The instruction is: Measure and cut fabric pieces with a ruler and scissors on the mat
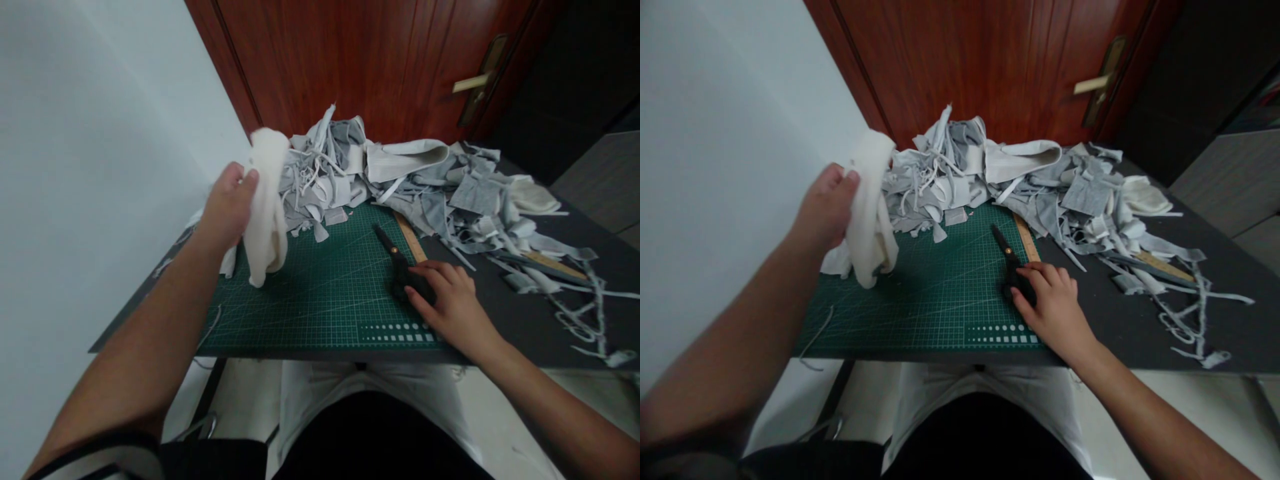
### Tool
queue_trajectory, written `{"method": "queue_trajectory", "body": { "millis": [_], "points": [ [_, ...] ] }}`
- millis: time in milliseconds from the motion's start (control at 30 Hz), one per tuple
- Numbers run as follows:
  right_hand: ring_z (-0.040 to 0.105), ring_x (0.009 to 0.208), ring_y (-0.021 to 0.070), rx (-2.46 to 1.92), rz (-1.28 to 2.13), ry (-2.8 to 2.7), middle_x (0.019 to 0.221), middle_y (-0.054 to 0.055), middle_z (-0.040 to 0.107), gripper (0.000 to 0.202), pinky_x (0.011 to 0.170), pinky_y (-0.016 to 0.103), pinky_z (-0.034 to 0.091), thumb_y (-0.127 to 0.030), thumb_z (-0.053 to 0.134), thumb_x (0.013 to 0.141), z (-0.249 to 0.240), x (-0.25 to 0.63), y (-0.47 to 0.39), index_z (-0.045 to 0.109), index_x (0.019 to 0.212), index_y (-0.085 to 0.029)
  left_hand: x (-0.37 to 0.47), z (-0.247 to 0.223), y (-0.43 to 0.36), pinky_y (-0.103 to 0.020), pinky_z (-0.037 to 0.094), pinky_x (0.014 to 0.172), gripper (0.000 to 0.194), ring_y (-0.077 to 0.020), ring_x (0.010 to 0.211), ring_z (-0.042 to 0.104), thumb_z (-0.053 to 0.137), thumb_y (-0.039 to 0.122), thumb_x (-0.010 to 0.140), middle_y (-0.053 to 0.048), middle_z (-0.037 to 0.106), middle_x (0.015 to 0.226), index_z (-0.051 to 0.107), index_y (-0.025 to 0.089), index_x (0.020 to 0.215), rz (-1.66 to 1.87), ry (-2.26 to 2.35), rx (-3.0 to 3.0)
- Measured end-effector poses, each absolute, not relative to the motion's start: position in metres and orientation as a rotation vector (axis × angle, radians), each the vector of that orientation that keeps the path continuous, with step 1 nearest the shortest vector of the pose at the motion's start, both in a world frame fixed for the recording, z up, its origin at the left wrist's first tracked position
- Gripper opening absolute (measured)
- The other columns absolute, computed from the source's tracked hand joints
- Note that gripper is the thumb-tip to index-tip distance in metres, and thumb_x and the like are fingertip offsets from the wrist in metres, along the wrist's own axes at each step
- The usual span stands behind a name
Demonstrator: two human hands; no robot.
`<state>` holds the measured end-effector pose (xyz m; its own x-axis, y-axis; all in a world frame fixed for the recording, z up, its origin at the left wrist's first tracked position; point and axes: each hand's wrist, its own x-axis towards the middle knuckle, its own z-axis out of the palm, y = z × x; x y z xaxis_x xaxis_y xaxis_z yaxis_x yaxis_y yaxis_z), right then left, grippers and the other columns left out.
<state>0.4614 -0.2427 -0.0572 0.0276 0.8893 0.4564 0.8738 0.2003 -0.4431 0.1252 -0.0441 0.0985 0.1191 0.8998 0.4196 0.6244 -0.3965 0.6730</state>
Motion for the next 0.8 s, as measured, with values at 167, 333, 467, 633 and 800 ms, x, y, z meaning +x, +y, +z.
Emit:
{"method": "queue_trajectory", "body": {
  "millis": [167,333,467,633,800],
  "points": [
    [0.070,0.096,0.0249,-1.228,0.701,-1.542,0.126,0.011,0.068,0.064,0.086,0.046,0.061,-0.048,0.077,0.086,-0.009,0.422,-0.230,0.050,0.140,-0.026,0.203,0.061,-0.104,-0.024,0.033,0.051,0.025,-0.0106,0.054,0.044,0.062,0.036,0.093,0.005,0.052,0.067,0.044,0.023,0.082,0.935,1.030,1.780],
    [0.071,0.107,0.0270,-0.985,1.032,-1.326,0.118,0.007,0.075,0.040,0.099,0.048,0.058,-0.042,0.075,0.087,-0.004,0.391,-0.198,0.063,0.121,-0.025,0.234,0.038,-0.121,-0.023,0.041,0.056,0.030,-0.0116,0.063,0.055,0.073,0.037,0.081,0.005,0.057,0.073,0.047,0.022,0.085,0.761,0.731,1.693],
    [0.072,0.099,0.0276,-0.969,0.957,-1.076,0.111,0.005,0.077,0.031,0.094,0.049,0.058,-0.034,0.073,0.084,-0.008,0.389,-0.177,0.065,0.112,-0.024,0.224,0.031,-0.111,-0.026,0.049,0.065,0.056,-0.0124,0.071,0.060,0.088,0.032,0.067,0.002,0.061,0.092,0.048,0.023,0.105,0.729,0.706,1.818],
    [0.071,0.108,0.0280,-0.827,0.915,-0.931,0.113,0.006,0.075,0.035,0.095,0.047,0.059,-0.043,0.069,0.087,0.013,0.384,-0.157,0.062,0.116,-0.026,0.210,0.026,-0.108,-0.038,0.055,0.084,0.072,-0.0251,0.098,0.067,0.091,0.035,0.062,-0.004,0.067,0.109,0.051,0.023,0.120,0.578,0.776,2.116],
    [0.063,0.127,0.0289,-1.023,0.558,-1.211,0.132,0.011,0.067,0.053,0.099,0.043,0.058,-0.061,0.059,0.095,0.047,0.392,-0.151,0.055,0.134,-0.026,0.194,0.043,-0.101,-0.033,0.053,0.073,0.039,-0.0221,0.087,0.068,0.073,0.034,0.076,-0.002,0.071,0.100,0.060,0.022,0.111,0.553,0.878,2.056]
  ]
}}
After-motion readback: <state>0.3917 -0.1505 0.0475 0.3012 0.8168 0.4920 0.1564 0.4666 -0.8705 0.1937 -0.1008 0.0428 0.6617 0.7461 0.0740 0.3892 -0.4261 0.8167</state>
